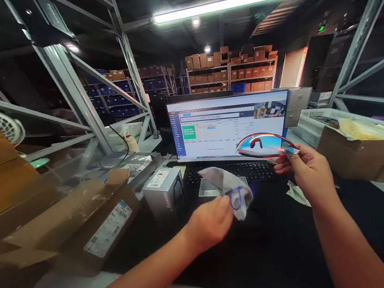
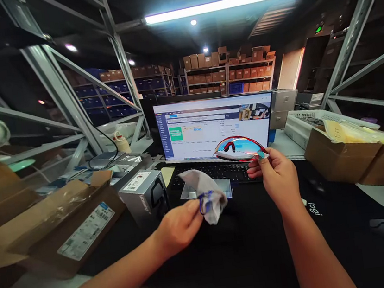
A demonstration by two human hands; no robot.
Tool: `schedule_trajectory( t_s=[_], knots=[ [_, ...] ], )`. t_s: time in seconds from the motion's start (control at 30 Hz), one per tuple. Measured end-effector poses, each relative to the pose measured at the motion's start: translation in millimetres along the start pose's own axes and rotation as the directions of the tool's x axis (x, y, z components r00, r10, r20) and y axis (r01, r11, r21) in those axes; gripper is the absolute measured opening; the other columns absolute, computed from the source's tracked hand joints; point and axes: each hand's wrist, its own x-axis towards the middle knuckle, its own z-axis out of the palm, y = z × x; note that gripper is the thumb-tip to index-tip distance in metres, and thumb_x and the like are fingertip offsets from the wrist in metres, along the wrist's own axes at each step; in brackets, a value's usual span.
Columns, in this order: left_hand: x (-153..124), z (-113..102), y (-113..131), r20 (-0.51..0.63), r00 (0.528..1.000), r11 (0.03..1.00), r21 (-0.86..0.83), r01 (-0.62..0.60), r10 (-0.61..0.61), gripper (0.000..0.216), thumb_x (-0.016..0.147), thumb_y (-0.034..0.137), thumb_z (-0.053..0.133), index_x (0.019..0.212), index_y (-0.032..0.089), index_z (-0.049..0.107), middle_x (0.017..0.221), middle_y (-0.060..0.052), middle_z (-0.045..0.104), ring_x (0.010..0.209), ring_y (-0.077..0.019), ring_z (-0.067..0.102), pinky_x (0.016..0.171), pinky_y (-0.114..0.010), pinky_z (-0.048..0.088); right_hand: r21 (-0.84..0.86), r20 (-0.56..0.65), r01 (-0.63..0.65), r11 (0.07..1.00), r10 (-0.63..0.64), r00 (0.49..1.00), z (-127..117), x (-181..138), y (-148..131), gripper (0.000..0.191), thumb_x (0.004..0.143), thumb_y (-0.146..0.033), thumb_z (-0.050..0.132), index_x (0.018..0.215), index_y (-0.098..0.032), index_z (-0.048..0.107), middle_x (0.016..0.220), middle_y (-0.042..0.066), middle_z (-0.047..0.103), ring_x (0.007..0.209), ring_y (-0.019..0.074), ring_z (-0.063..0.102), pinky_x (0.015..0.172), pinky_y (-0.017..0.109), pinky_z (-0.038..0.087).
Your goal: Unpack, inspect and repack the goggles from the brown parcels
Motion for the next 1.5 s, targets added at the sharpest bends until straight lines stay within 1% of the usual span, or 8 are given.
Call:
schedule_trajectory(
  t_s=[0.13,0.3,0.47,0.6,0.87,1.03,1.27,1.5],
  knots=[
    [-21.7,25.0,12.0,0.059,0.989,0.968,0.204,-0.143,0.133,0.030,0.092,0.005,0.040,0.096,0.015,0.067,0.100,-0.017,0.071,0.076,-0.0221,0.070,0.060,-0.029,0.057,-0.050,0.009,0.014,0.999,-0.013,1.000,-12.5,-3.5,-12.7,0.038,0.084,-0.052,0.070,0.099,-0.017,0.064,0.071,0.002,0.067,0.056,0.0175,0.067,0.053,0.029,0.060],
    [-37.5,11.5,19.4,-0.008,0.993,0.990,0.082,0.114,-0.114,0.020,0.088,0.016,0.053,0.107,0.018,0.059,0.113,-0.013,0.065,0.095,-0.0227,0.068,0.077,-0.032,0.060,-0.127,0.028,-0.064,0.990,0.068,0.997,-49.9,-36.5,-7.9,0.042,0.083,-0.055,0.072,0.102,-0.019,0.068,0.074,0.005,0.071,0.058,0.0199,0.069,0.055,0.031,0.061],
    [-10.6,5.8,27.6,-0.056,0.982,0.980,0.068,0.186,-0.182,0.048,0.077,0.038,0.071,0.118,0.020,0.054,0.123,-0.016,0.059,0.112,-0.0314,0.062,0.088,-0.042,0.058,-0.185,-0.062,-0.146,0.972,0.137,0.989,-83.8,-88.5,9.5,0.038,0.083,-0.054,0.073,0.102,-0.021,0.072,0.071,0.007,0.072,0.058,0.0228,0.070,0.056,0.033,0.061],
    [27.8,12.4,35.2,0.169,0.976,0.980,0.169,0.108,-0.137,0.061,0.077,0.023,0.069,0.135,0.024,0.051,0.142,-0.016,0.050,0.121,-0.0355,0.056,0.090,-0.047,0.055,-0.198,-0.148,-0.191,0.961,0.164,0.975,-88.7,-122.5,18.9,0.033,0.083,-0.051,0.074,0.100,-0.023,0.074,0.065,0.007,0.071,0.056,0.0244,0.069,0.054,0.034,0.061],
    [61.8,13.6,9.0,0.345,0.868,0.903,-0.110,0.416,-0.358,0.012,0.091,0.019,0.053,0.093,0.019,0.065,0.090,-0.006,0.068,0.085,-0.0229,0.064,0.072,-0.032,0.045,-0.178,-0.228,-0.224,0.958,0.181,0.957,-78.1,-181.9,30.1,0.023,0.087,-0.043,0.070,0.096,-0.022,0.076,0.067,0.007,0.071,0.058,0.0279,0.070,0.052,0.036,0.061],
    [57.5,15.4,-0.3,0.326,0.834,0.788,-0.300,0.538,-0.445,0.014,0.089,0.026,0.055,0.079,0.019,0.062,0.071,0.002,0.060,0.068,-0.0160,0.055,0.061,-0.027,0.035,-0.591,-0.038,0.200,0.781,-0.275,0.961,-53.8,-199.2,34.6,0.019,0.089,-0.027,0.061,0.100,-0.021,0.075,0.088,0.007,0.077,0.074,0.0277,0.075,0.063,0.032,0.064],
    [55.0,3.2,2.3,0.362,0.840,0.841,-0.213,0.497,-0.405,0.017,0.089,0.023,0.053,0.074,0.019,0.060,0.072,0.002,0.060,0.069,-0.0150,0.054,0.063,-0.027,0.031,-0.528,0.535,0.711,0.464,-0.469,0.703,-40.5,-179.9,33.8,0.029,0.088,-0.009,0.049,0.111,-0.016,0.067,0.094,0.003,0.077,0.078,0.0165,0.075,0.080,0.018,0.060],
    [48.2,5.8,8.5,0.462,0.833,0.912,-0.112,0.395,-0.304,0.029,0.094,0.030,0.047,0.068,0.019,0.046,0.067,0.002,0.054,0.064,-0.0149,0.049,0.059,-0.029,0.023,-0.687,-0.089,0.084,0.722,-0.198,0.976,-51.0,-194.7,36.6,0.023,0.095,-0.031,0.057,0.107,-0.019,0.073,0.089,0.008,0.078,0.077,0.0249,0.076,0.067,0.027,0.064]
  ],
)
